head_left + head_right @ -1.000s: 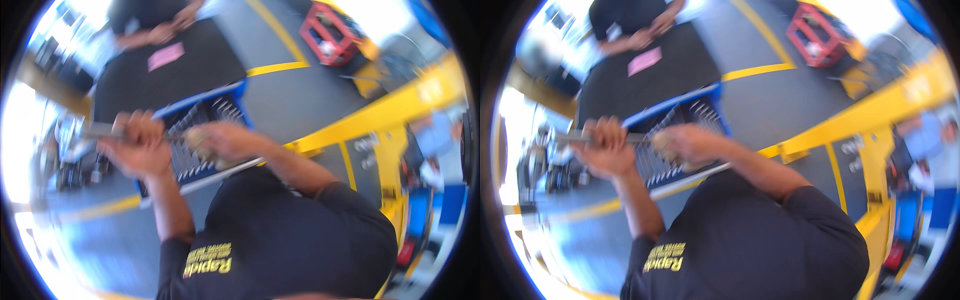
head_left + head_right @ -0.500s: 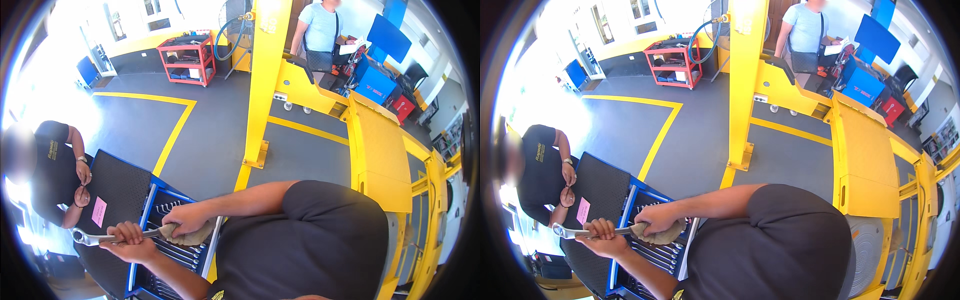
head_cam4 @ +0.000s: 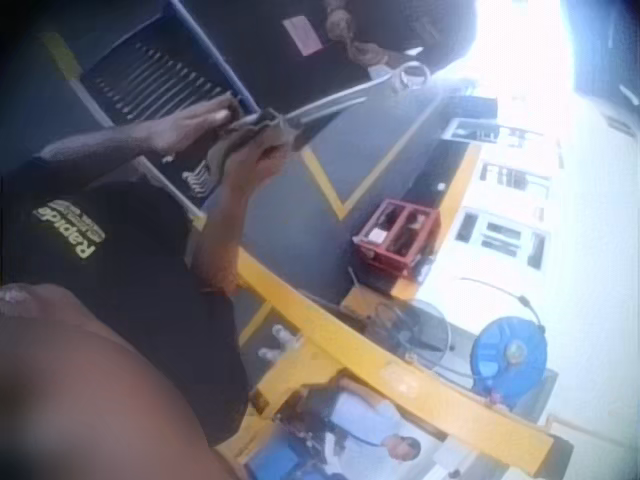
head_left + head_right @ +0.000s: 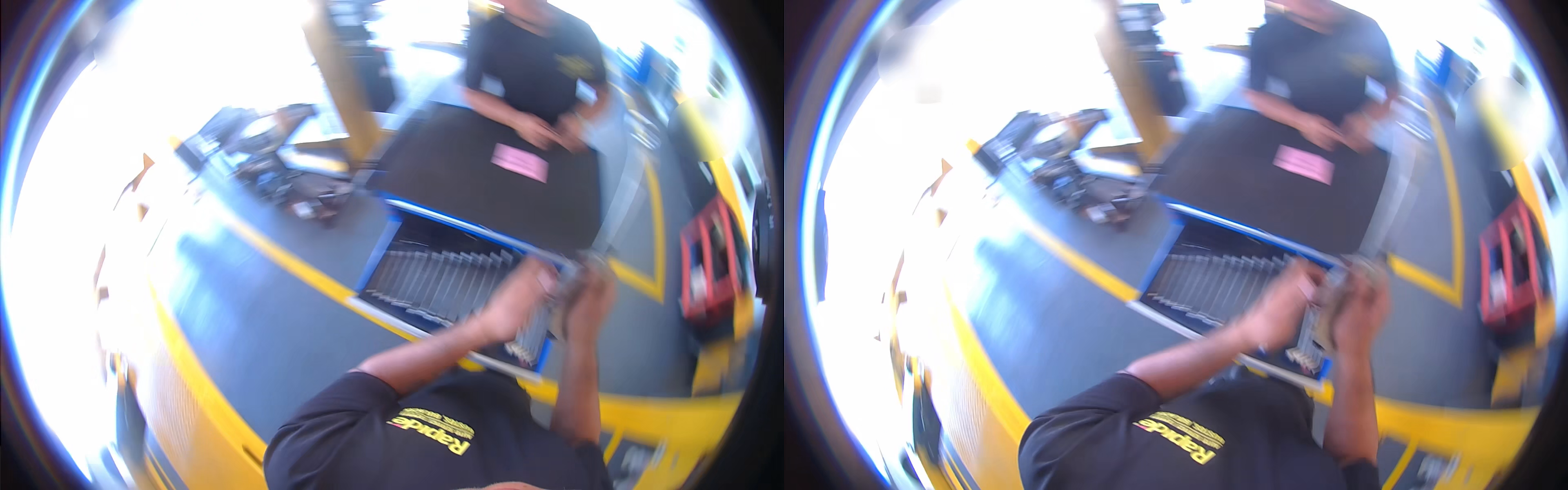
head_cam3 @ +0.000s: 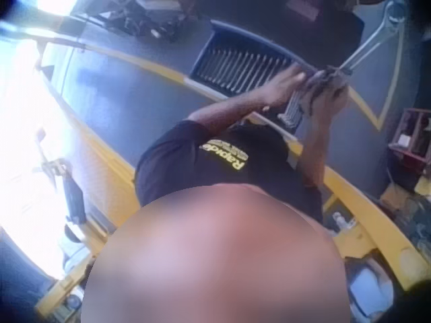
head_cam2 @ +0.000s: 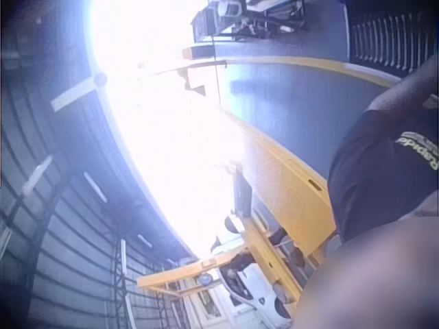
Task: The person repeatedly picks up wrenches from an open tool drawer, wipes each one with a cloth, and returns it to the drawer. The person handles multiple wrenches one at a time, wiping both sides and the head of each tool before placing it back in the drawer.
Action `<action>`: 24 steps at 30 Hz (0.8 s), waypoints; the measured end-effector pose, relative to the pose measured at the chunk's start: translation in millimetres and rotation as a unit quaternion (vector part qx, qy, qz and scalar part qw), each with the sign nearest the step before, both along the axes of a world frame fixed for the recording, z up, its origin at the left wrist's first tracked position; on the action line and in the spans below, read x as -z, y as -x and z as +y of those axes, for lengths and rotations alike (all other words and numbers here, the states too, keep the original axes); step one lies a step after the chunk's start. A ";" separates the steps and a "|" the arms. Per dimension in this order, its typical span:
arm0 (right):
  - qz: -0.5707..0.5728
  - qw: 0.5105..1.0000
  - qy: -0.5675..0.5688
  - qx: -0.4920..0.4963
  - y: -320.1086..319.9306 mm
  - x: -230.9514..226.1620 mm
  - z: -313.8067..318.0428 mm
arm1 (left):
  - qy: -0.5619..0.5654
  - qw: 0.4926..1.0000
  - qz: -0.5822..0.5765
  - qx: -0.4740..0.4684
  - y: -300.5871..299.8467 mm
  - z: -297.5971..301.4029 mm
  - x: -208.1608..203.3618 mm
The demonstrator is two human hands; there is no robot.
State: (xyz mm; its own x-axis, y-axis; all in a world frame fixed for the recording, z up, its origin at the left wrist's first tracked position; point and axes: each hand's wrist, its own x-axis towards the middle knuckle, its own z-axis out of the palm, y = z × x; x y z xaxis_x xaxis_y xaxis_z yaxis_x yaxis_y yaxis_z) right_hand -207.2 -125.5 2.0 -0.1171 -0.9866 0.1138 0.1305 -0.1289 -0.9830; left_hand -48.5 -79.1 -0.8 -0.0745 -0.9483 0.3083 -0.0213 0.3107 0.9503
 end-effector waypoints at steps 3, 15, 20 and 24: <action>-0.047 0.991 0.125 0.006 -31.6 9.0 -17.2 | -0.054 0.998 0.013 -0.019 -0.3 44.2 9.3; -0.091 0.805 0.133 -0.570 -148.7 -44.0 64.3 | 0.074 0.898 -0.023 -0.433 -7.6 141.2 37.1; -0.102 0.708 0.226 -0.661 -158.6 -82.7 106.0 | -0.137 0.892 -0.073 -0.425 19.8 195.3 58.8; -0.157 0.683 0.242 -0.671 -163.3 -105.4 131.3 | -0.102 0.854 -0.126 -0.494 15.5 221.1 65.2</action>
State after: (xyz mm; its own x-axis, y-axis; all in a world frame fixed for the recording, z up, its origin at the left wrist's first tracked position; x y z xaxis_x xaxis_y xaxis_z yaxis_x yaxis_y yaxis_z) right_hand -43.9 5.8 107.5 0.7616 -0.0848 0.6425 0.6457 0.0145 -0.7635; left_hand -64.0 142.0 -66.0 0.7532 -0.6194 0.2213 -0.3895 -0.1489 0.9089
